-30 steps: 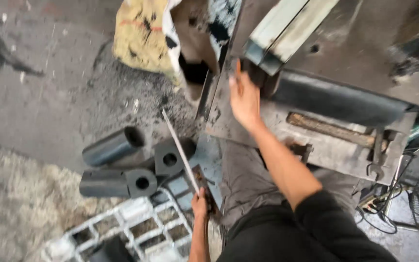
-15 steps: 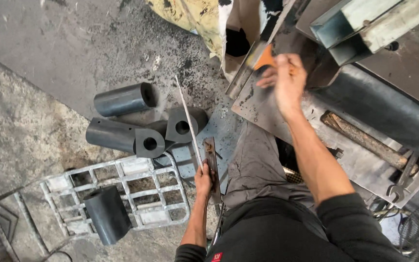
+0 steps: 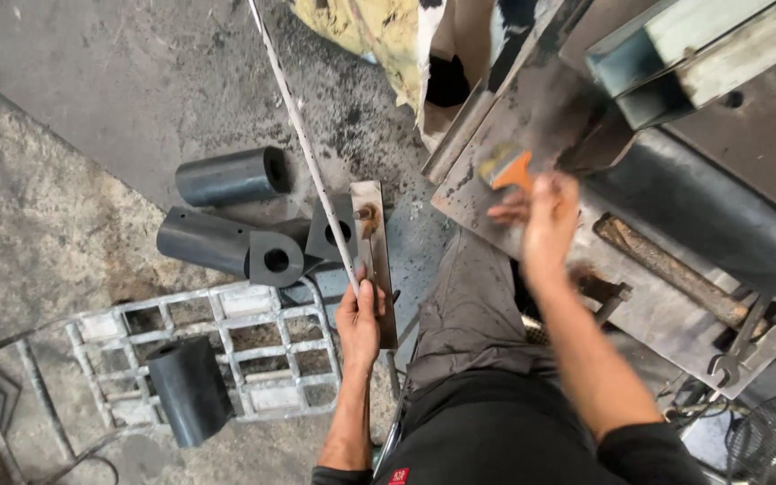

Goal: Measuring and drilling holes in thick plastic industrial pipe segments using a magnetic drill press and hand tools.

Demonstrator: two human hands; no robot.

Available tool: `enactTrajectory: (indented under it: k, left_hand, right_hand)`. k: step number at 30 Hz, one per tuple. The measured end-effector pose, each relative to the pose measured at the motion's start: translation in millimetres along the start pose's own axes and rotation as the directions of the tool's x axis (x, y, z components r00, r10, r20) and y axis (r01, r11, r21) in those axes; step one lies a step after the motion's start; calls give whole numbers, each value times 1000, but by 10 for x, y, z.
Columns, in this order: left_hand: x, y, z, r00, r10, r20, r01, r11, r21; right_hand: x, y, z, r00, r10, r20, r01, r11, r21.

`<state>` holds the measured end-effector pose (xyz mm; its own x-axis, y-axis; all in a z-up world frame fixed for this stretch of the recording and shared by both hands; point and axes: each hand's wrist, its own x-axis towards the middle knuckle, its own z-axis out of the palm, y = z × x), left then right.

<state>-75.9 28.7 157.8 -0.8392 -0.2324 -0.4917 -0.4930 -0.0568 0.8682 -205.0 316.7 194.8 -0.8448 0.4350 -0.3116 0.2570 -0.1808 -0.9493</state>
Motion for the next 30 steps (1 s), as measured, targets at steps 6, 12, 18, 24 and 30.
enactTrajectory:
  k: [6, 12, 18, 24, 30]
  left_hand:
    - [-80, 729, 238, 988, 140, 65, -139, 990, -23]
    - [-126, 761, 339, 968, 227, 104, -223, 973, -56]
    - [-186, 861, 347, 958, 248, 146, -250, 968, -8]
    - [-199, 773, 331, 953, 258, 157, -260, 966, -4]
    - [-349, 438, 37, 946, 244, 212, -253, 967, 14]
  right_hand:
    - [452, 397, 224, 991, 2, -131, 43, 937, 346]
    - [960, 197, 273, 969, 62, -241, 57, 887, 459]
    - [936, -61, 363, 992, 49, -115, 18, 851, 525]
    - [918, 147, 408, 977, 104, -188, 9, 854, 521]
    - [524, -89, 158, 999, 30, -36, -14, 917, 398]
